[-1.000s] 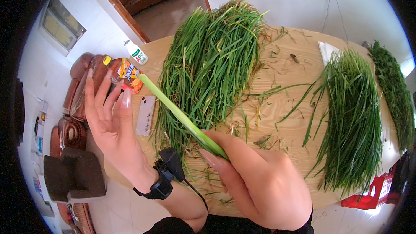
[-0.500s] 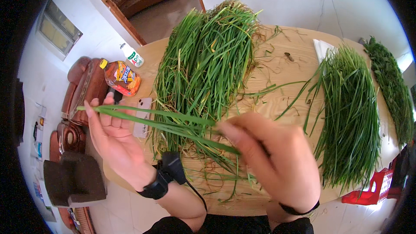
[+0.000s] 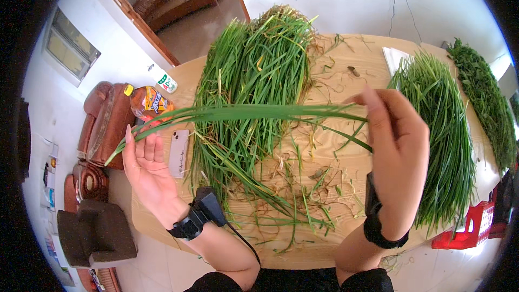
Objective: The person cleans chives by hand, peeling away the outer layers and removing debris from each stalk before placing it into a separate pile.
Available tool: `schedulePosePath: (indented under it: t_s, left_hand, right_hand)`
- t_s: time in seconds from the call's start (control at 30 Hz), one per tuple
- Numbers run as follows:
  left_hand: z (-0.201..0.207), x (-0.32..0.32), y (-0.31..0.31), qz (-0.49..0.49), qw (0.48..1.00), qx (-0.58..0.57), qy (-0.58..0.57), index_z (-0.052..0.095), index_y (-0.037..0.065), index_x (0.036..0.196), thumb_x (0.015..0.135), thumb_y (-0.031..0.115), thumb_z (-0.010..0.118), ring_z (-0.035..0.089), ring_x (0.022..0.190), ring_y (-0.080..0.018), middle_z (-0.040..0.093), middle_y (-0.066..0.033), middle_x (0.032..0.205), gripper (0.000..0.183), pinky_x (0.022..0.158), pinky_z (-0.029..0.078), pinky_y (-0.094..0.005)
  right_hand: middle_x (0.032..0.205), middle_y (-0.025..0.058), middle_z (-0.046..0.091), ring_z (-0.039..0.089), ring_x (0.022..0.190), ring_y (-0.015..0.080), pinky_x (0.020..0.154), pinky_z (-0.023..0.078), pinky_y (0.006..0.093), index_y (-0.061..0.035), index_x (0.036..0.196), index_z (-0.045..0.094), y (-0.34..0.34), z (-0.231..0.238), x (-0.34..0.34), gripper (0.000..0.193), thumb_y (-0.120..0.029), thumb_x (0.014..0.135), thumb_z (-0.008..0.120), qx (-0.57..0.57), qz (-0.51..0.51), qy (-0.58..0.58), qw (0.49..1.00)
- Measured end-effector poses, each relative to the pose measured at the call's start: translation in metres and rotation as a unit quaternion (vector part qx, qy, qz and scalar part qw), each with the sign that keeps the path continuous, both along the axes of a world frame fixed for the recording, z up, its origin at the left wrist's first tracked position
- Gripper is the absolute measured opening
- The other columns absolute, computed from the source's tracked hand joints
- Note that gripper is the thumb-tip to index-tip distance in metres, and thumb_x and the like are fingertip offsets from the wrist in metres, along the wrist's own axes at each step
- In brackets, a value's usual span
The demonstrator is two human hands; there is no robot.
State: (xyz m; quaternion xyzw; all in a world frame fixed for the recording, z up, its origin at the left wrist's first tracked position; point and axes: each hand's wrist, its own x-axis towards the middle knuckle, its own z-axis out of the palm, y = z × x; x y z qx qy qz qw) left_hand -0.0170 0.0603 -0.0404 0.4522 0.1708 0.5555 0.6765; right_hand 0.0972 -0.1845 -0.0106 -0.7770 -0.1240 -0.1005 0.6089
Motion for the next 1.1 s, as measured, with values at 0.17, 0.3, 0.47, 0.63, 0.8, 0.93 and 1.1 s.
schedulePosePath:
  t_s: [0.17, 0.3, 0.47, 0.63, 0.8, 0.93, 1.1]
  left_hand:
    - [-0.003, -0.002, 0.007, 0.017, 1.0, -0.007, -0.008, 0.05, -0.003, 0.111, 0.087, 0.017, 0.047, 0.063, 0.075, -0.0164, 0.061, -0.0128, 0.089, 0.031, 0.07, 0.053, -0.0268]
    - [-0.01, -0.008, 0.017, 0.022, 0.999, -0.003, -0.024, 0.049, -0.003, 0.111, 0.088, 0.018, 0.046, 0.062, 0.079, -0.0159, 0.06, -0.0127, 0.094, 0.032, 0.073, 0.052, -0.0261]
    - [-0.011, -0.012, 0.02, -0.006, 1.0, -0.018, -0.004, 0.05, -0.001, 0.113, 0.086, 0.017, 0.05, 0.057, 0.089, -0.0153, 0.057, -0.0093, 0.097, 0.032, 0.082, 0.048, -0.0263]
    - [0.007, -0.002, -0.013, -0.085, 0.993, 0.021, 0.08, 0.052, -0.002, 0.105, 0.086, 0.017, 0.05, 0.062, 0.07, -0.0159, 0.06, -0.0102, 0.086, 0.027, 0.064, 0.053, -0.0253]
    - [0.017, 0.006, -0.048, -0.256, 0.924, 0.178, 0.222, 0.051, -0.002, 0.106, 0.088, 0.017, 0.049, 0.061, 0.071, -0.0165, 0.059, -0.0105, 0.093, 0.026, 0.057, 0.051, -0.0253]
    - [0.025, 0.019, -0.071, -0.413, 0.874, 0.194, 0.166, 0.044, -0.003, 0.118, 0.088, 0.022, 0.047, 0.061, 0.083, -0.019, 0.058, -0.0141, 0.101, 0.039, 0.069, 0.05, -0.0282]
    - [0.023, 0.028, -0.075, -0.321, 0.889, 0.263, 0.196, 0.042, -0.001, 0.123, 0.089, 0.019, 0.047, 0.057, 0.094, -0.0197, 0.055, -0.0157, 0.108, 0.04, 0.081, 0.043, -0.0285]
  right_hand:
    - [0.055, -0.0066, 0.037, 0.03, 0.049, 0.001, 0.044, 0.022, 0.0175, 0.0006, 0.083, 0.06, -0.02, -0.004, 0.012, 0.023, -0.019, 0.089, 0.051, 0.012, -0.05, 0.012, 0.999]
    - [0.055, -0.0046, 0.04, 0.033, 0.049, 0.0024, 0.045, 0.025, 0.0176, 0.0018, 0.083, 0.06, -0.027, -0.008, 0.016, 0.023, -0.019, 0.088, 0.051, 0.022, -0.048, 0.017, 0.998]
    - [0.063, -0.0001, 0.05, 0.043, 0.056, 0.0041, 0.052, 0.033, 0.018, 0.0031, 0.086, 0.059, -0.021, 0.001, 0.005, 0.019, -0.015, 0.087, 0.052, 0.023, -0.084, -0.059, 0.994]
    - [0.096, 0.0093, 0.057, 0.054, 0.085, 0.0199, 0.075, 0.04, 0.0296, -0.0004, 0.102, 0.055, -0.015, 0.022, -0.027, 0.046, -0.028, 0.068, 0.071, -0.116, 0.055, -0.319, 0.939]
    - [0.082, 0.0106, 0.057, 0.056, 0.071, 0.0263, 0.064, 0.045, 0.0347, -0.0031, 0.097, 0.052, 0.037, -0.004, -0.045, 0.034, -0.021, 0.07, 0.065, -0.14, 0.269, -0.205, 0.931]
    - [0.072, 0.0125, 0.058, 0.057, 0.063, 0.0284, 0.054, 0.046, 0.0345, -0.003, 0.09, 0.057, 0.008, -0.005, -0.033, 0.018, -0.014, 0.076, 0.061, -0.083, 0.202, -0.172, 0.961]
    - [0.072, 0.0095, 0.062, 0.058, 0.058, 0.0175, 0.054, 0.046, 0.0279, -0.0036, 0.09, 0.064, -0.04, 0.014, -0.013, 0.015, -0.007, 0.075, 0.061, -0.122, -0.046, -0.153, 0.98]
